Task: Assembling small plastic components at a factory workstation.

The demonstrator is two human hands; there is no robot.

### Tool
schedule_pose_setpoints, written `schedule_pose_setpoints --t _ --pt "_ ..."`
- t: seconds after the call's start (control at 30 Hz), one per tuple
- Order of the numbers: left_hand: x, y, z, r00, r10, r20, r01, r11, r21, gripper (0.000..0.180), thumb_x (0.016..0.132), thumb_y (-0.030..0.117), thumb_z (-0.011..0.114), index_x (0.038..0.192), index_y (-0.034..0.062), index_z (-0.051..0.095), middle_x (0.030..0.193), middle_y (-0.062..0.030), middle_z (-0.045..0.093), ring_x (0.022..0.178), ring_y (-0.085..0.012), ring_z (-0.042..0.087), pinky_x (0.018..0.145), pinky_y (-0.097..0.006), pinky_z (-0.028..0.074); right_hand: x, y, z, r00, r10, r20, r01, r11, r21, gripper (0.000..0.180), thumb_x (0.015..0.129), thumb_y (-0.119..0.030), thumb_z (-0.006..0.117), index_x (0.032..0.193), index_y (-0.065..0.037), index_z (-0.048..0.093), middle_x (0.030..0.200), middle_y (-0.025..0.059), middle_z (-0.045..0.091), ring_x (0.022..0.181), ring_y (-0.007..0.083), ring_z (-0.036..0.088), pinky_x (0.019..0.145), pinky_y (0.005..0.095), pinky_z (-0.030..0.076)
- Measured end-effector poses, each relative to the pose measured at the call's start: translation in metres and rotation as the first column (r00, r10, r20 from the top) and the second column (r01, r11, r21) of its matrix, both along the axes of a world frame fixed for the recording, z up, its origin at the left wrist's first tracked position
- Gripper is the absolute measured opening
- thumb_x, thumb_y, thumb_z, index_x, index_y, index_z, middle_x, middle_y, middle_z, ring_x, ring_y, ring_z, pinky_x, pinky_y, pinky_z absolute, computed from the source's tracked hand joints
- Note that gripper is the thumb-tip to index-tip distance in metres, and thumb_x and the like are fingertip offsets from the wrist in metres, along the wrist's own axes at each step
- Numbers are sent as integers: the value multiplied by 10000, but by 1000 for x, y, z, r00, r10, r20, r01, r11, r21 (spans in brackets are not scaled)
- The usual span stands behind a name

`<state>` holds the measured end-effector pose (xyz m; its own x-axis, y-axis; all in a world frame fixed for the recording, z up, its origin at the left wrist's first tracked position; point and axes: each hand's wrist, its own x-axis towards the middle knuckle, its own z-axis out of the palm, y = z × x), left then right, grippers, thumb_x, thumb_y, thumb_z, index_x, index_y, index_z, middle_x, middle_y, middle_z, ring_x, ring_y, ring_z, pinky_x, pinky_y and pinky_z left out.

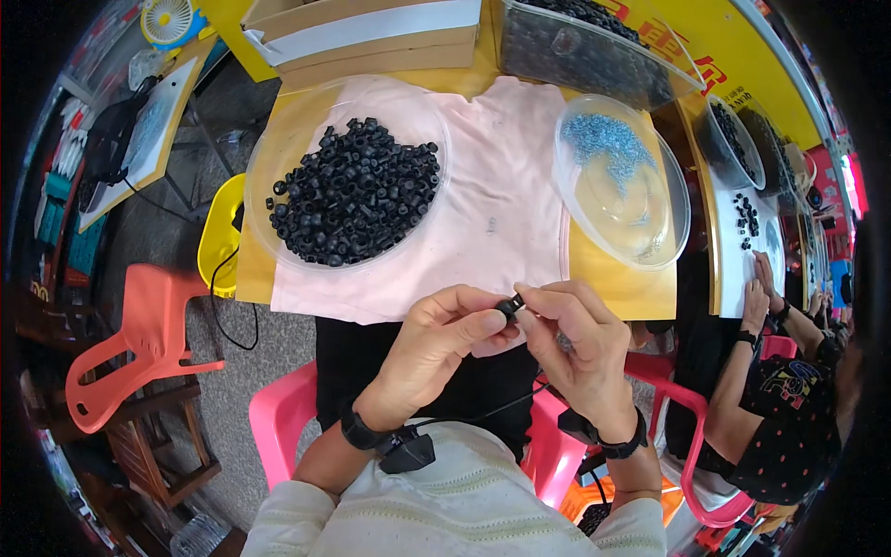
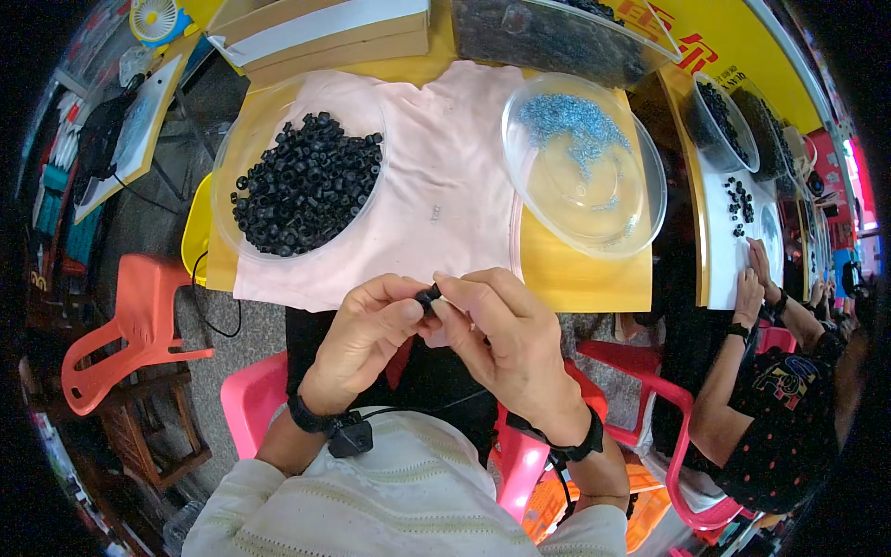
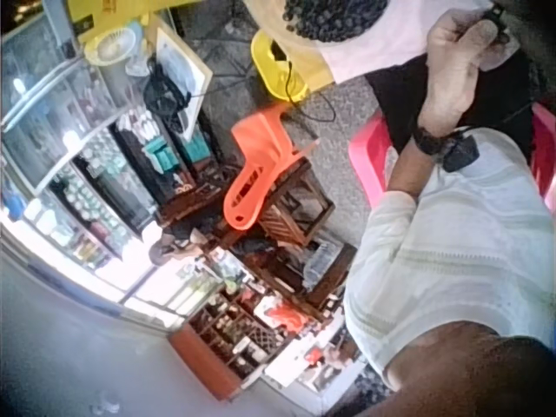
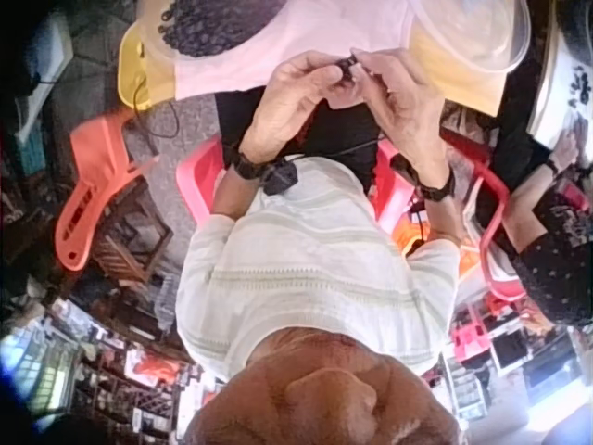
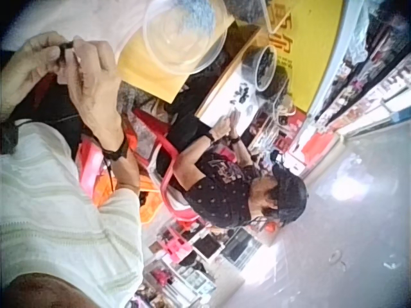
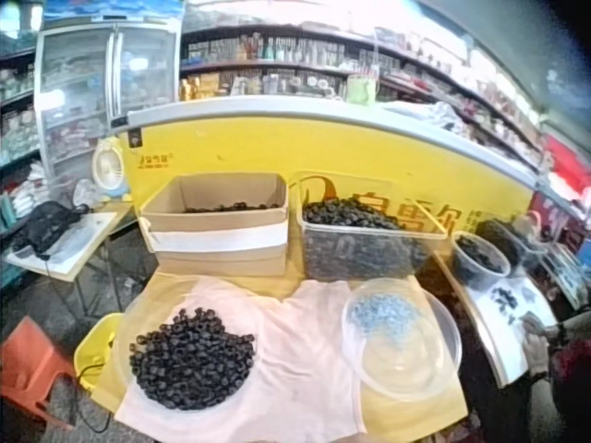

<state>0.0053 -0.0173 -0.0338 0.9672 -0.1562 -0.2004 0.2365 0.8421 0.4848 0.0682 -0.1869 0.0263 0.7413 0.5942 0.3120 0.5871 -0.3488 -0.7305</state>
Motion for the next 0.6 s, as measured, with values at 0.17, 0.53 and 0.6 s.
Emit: schedule_pose_setpoints --t 0.17,0.53,0.6 --pt "2 -2 -3 994 -92 -55 84 987 -137 183 944 67 617 1117 12 643 1062 -104 688 978 -180 665 918 -331 534 -1 -1 -6 991 -14 133 20 999 -48 404 723 -38 793 1093 -10 634 942 103 615 741 214 636 614 313 529" --pt "6 -9 4 984 -159 -86 154 986 -59 163 988 162 573 1031 19 638 1019 -105 685 954 -175 662 904 -324 527 8 -7 -12 989 -3 148 2 1000 7 362 678 -11 787 999 -7 619 840 84 600 675 198 618 560 308 512" --pt "6 -10 6 984 -158 -85 160 987 13 179 998 178 560 1022 18 635 1004 -101 683 948 -170 662 902 -324 528 10 -7 -12 990 -4 144 1 1000 19 352 677 -10 784 988 -7 619 830 81 595 667 196 615 556 305 510"
